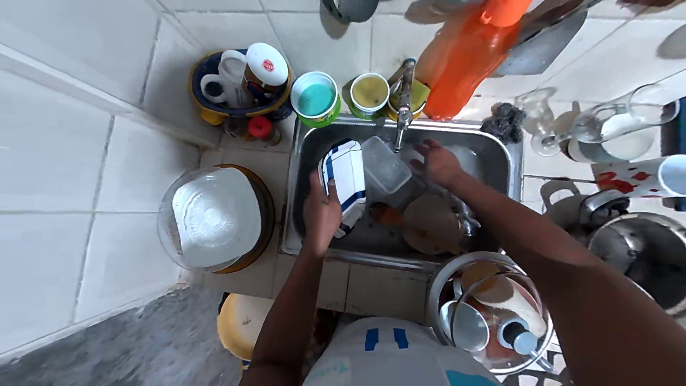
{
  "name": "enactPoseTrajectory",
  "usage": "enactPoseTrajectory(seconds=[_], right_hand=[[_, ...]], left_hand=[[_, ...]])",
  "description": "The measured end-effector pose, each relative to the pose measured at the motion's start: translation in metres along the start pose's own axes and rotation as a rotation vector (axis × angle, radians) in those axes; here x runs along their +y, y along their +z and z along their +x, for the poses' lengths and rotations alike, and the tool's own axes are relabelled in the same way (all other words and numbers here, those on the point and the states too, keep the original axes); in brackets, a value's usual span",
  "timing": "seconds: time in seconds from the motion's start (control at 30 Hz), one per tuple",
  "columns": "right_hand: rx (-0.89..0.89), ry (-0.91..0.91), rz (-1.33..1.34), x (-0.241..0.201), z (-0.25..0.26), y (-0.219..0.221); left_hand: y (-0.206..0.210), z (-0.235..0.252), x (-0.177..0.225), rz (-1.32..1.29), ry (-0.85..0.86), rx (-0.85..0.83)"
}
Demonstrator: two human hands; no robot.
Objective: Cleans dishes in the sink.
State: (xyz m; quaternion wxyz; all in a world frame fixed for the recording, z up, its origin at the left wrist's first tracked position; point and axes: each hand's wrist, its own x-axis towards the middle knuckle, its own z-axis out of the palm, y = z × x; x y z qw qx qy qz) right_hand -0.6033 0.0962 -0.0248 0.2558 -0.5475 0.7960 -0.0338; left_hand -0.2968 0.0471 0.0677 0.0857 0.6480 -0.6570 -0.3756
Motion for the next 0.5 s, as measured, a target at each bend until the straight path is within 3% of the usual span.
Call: enactPoseTrajectory(seconds=[0.1, 0.17, 0.3, 0.37, 0.47, 0.5], right_hand=[[0.071, -0.260, 0.092, -0.016, -0.022, 0.020], [0.061, -0.346, 0.020, -0.016, -0.031, 0.041], [0.272, -0.219, -0.092, -0.003, -0.020, 0.063], [0.121, -0.099, -0.148, -0.020, -0.024, 0.035], [0.567, -0.314, -0.099, -0.023, -0.029, 0.057], [0.715, -0.366, -0.025, -0.037, -0.059, 0.037]], left_hand=[[0.027, 0.018, -0.004, -0.318, -0.090, -0.120], [0.055, 0.033, -0.008, -0.534, -0.203, -0.264], [0.118, 0.050, -0.003, -0.665, -0.301, -0.457], [0.141, 0.049, 0.008, -0.725, -0.274, -0.544], [0.167, 0.055, 0.020, -0.858, -0.213, -0.677], [0.173, 0.061, 0.024, -0.920, -0.214, -0.733]])
